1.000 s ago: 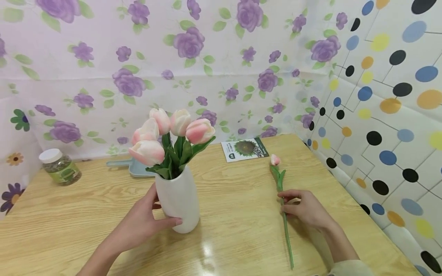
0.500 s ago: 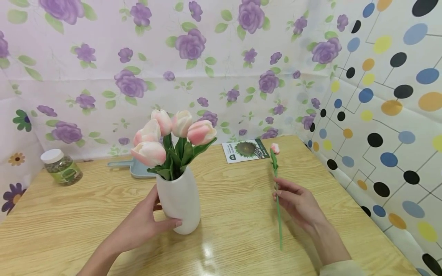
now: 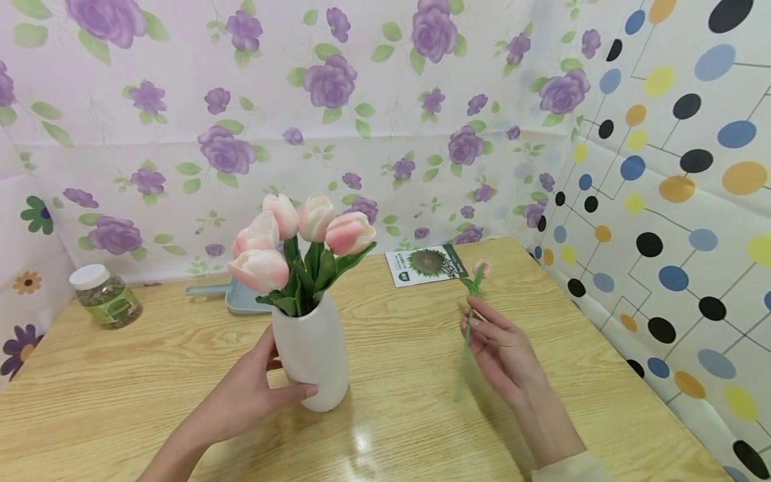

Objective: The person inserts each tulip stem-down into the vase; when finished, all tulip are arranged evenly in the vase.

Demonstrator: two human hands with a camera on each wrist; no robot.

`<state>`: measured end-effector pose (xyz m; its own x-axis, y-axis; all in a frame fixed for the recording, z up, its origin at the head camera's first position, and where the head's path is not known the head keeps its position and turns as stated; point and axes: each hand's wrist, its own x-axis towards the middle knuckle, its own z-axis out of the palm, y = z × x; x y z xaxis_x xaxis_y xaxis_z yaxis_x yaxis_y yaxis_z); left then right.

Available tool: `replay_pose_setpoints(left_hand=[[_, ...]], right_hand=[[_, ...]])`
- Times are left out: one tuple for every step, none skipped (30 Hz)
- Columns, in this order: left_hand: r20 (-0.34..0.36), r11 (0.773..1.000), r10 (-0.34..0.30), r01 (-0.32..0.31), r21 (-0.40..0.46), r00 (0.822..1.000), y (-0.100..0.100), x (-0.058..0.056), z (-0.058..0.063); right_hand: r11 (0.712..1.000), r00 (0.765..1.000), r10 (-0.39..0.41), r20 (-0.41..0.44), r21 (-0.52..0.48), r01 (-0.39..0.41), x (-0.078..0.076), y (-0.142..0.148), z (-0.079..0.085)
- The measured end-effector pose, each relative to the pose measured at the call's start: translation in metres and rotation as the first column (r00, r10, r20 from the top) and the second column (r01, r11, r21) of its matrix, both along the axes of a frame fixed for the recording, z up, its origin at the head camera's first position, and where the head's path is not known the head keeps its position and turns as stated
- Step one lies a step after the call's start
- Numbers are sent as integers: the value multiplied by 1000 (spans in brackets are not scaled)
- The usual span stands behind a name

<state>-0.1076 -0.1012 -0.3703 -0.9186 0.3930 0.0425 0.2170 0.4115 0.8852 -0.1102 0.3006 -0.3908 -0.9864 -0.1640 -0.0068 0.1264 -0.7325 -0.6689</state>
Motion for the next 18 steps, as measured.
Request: replay_pose_setpoints(left_hand=[[-2,1000,-3,3,0,1000,0,0,0],[-4,1000,-6,6,1,1000,0,0,0],[-6,1000,-10,10,1,1000,0,0,1],[-3,1000,-9,9,0,1000,0,0,1],[0,1000,-7,7,-1,1000,0,1,1],[-2,1000,-10,10,-2,1000,0,1,2],[1,1000,-7,7,-3,1000,0,1,2],[-1,1000,-7,7,-5,1000,1,1,2],[-3,1000,-7,7,-6,1000,1,1,2],[-2,1000,-4,4,-8,1000,1,1,2],[-8,1000,-9,9,-7,1000,1,1,1],[-12,1000,-10,10,-8,1000,1,1,1],[-13,1000,-8,8,-9,1000,1,1,1],[-16,1000,-10,10,-10,1000,1,1,1],[-16,1000,-8,8,-10,1000,1,2,1],[-20,1000,-8,8,-12,1000,1,2,1],[-27,1000,-11,11,-13,1000,1,2,2],[-32,1000,-12,11,-14,999,1,2,2]], right_hand=[[1000,1000,-12,-4,11,12,0,-2,0],[999,1000,-26,-7,24,26,0,-4,1],[999,999,-36,-12,35,36,0,-5,1],[998,999,-47,-16,48,47,0,-7,1],[996,998,-62,-19,58,63,0,-9,1],[995,997,-78,-22,67,79,0,-11,1],[993,995,-94,-27,73,95,0,-12,1],[990,993,-113,-30,80,115,0,-14,1],[987,991,-132,-37,86,135,0,-16,1],[982,986,-158,-43,102,162,1,-18,1],[976,982,-180,-51,117,185,1,-20,1],[968,978,-201,-63,137,208,2,-22,2],[958,972,-223,-74,166,233,3,-24,3],[945,966,-245,-86,200,258,3,-25,4],[930,960,-264,-99,238,280,4,-27,4],[913,953,-282,-109,274,302,5,-29,6],[900,949,-292,-120,302,315,5,-31,6],[883,943,-307,-130,332,333,6,-33,7]])
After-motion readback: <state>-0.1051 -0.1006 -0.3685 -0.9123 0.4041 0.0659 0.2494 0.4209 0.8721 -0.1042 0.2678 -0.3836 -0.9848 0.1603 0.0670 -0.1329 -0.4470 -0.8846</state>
